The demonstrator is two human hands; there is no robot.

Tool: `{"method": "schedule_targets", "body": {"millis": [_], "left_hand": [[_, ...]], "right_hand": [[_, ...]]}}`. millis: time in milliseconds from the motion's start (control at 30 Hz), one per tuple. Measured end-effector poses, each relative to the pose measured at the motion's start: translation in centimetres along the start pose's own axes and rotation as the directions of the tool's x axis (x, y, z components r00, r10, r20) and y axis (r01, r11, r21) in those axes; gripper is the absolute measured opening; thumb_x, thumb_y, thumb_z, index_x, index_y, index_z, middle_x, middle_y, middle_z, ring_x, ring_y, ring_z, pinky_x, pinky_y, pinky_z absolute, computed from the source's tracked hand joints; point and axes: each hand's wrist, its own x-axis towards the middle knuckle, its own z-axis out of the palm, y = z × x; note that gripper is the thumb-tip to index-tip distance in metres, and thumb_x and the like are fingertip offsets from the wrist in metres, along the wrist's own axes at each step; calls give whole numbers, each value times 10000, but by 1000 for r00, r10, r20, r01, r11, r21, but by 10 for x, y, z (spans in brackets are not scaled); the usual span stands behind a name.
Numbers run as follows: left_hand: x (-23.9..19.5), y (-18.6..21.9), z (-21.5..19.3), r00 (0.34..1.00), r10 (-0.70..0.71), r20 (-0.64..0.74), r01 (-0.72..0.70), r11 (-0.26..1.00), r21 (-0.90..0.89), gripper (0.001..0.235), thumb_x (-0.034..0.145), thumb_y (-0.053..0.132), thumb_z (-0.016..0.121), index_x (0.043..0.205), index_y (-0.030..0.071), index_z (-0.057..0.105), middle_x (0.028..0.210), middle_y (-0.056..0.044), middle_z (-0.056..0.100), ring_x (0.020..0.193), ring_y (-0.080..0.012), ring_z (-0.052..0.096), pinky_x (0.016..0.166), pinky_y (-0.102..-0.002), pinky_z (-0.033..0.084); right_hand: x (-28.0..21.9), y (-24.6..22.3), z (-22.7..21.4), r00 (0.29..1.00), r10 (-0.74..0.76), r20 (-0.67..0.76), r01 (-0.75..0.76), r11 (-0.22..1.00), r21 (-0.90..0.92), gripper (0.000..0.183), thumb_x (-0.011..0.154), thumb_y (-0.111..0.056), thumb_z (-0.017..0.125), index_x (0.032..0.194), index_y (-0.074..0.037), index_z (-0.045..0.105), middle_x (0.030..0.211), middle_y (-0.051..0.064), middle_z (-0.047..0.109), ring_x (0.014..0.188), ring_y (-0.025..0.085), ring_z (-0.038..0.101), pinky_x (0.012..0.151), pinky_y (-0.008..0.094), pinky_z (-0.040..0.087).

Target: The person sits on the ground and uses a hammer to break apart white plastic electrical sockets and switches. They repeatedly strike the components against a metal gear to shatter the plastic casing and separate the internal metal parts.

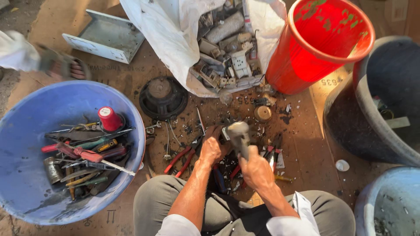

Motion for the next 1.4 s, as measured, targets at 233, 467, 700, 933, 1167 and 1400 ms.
{"method": "schedule_targets", "body": {"millis": [233,467,700,933,1167,1400], "left_hand": [[-4,-11,3,999,32,-4,-32,999,-36,661,719,158,792,1335,20,594,1335,-206,597,1225,-403,593,1027,-423,512],[1,-16,8,999,35,-1,-35,999,-10,692,733,214,800,1363,27,582,1383,-210,573,1258,-411,572,1040,-427,500],[-6,-23,8,999,25,-20,-25,1000,-19,703,732,203,805,1368,16,570,1413,-239,547,1250,-429,568,1027,-436,493],[-1,-7,-1,1000,20,14,-20,999,-37,676,726,221,806,1334,18,591,1354,-216,589,1219,-412,600,1013,-421,516],[5,-30,12,949,-233,212,187,958,218,546,894,444,745,1190,-13,710,1189,-251,707,1161,-378,695,988,-421,559],[5,-32,16,902,-420,104,430,895,-119,469,787,74,621,1249,44,694,843,-220,700,743,-343,704,709,-425,579]], "right_hand": [[-25,17,-11,923,-102,-371,219,932,289,229,940,-229,671,1071,-47,630,646,201,660,596,371,641,540,466,515],[-4,1,-3,983,-156,-93,156,988,-12,292,969,-264,640,1115,-20,574,841,298,682,761,518,654,619,552,504],[-26,-15,-29,922,-188,-338,275,934,229,256,941,-215,680,1072,-9,603,763,223,703,644,384,690,581,445,546],[-3,4,-1,845,-296,-445,365,928,75,207,915,-156,708,1046,-10,640,733,235,688,619,390,679,552,452,518],[-8,1,-10,933,-216,-287,268,951,155,338,949,-190,687,1178,6,533,789,234,678,689,465,681,570,474,538],[-29,29,14,965,251,75,-236,706,668,371,1054,-288,673,997,70,594,677,152,636,489,222,636,460,372,500]]}}
